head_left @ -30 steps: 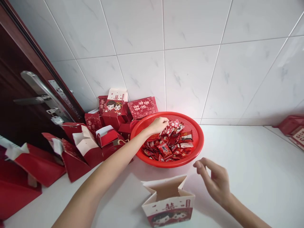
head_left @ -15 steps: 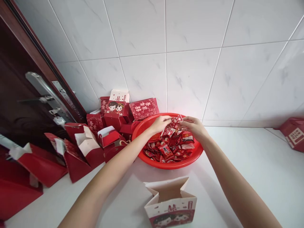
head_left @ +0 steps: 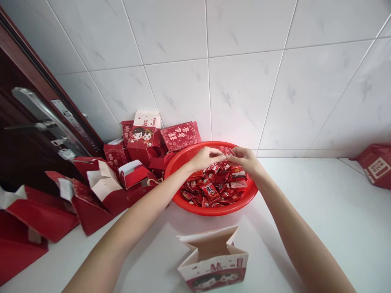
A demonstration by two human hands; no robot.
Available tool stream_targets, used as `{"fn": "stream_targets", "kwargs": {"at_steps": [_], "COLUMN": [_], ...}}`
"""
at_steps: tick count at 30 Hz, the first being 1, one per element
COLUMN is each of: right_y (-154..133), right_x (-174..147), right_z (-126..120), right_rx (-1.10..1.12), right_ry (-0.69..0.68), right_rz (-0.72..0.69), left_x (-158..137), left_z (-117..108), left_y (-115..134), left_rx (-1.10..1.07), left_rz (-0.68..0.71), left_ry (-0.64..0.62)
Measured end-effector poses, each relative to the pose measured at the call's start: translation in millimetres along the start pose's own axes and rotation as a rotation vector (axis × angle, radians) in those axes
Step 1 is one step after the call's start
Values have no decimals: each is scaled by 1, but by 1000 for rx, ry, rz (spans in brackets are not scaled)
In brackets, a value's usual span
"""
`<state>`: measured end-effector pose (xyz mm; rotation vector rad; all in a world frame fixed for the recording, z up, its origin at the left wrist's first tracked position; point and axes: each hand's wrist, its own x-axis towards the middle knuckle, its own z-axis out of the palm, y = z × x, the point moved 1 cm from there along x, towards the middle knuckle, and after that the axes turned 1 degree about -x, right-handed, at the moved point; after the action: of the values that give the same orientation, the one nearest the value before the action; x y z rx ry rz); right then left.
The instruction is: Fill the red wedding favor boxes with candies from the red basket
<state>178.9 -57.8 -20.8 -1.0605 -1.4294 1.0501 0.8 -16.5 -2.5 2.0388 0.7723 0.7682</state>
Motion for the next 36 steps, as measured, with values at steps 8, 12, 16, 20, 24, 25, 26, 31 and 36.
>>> {"fn": "stream_targets", "kwargs": {"at_steps": [8, 12, 16, 20, 24, 25, 26, 31, 36], "right_y": [-4, -4, -2, 2, 0, -1, -2, -1, 1], "right_x": [-5, -5, -3, -1, -3, -4, -5, -4, -3], "right_z": [0, 1, 0, -1, 0, 0, 1, 1, 0], "right_rx": [79, 86, 7, 6, -41, -53, -62, -83, -73], "right_ry": [-1, 114, 296, 310, 330, 331, 328, 284, 199], "right_rz": [30, 34, 20, 18, 49, 60, 68, 106, 144], "left_x": [6, 2, -5, -5, -1, -1, 0, 2, 6], "left_z": [-4, 3, 21, 31, 20, 15, 11, -5, -9], "left_y": [-11, -10, -14, -21, -21, -21, -20, -19, -24], "left_rx": [-56, 61, 393, 620, 647, 629, 609, 504, 256], "left_rz": [38, 9, -115, -209, -229, -230, -237, -261, -120], "left_ry": [11, -63, -252, -307, -238, -199, -151, 63, 198]}}
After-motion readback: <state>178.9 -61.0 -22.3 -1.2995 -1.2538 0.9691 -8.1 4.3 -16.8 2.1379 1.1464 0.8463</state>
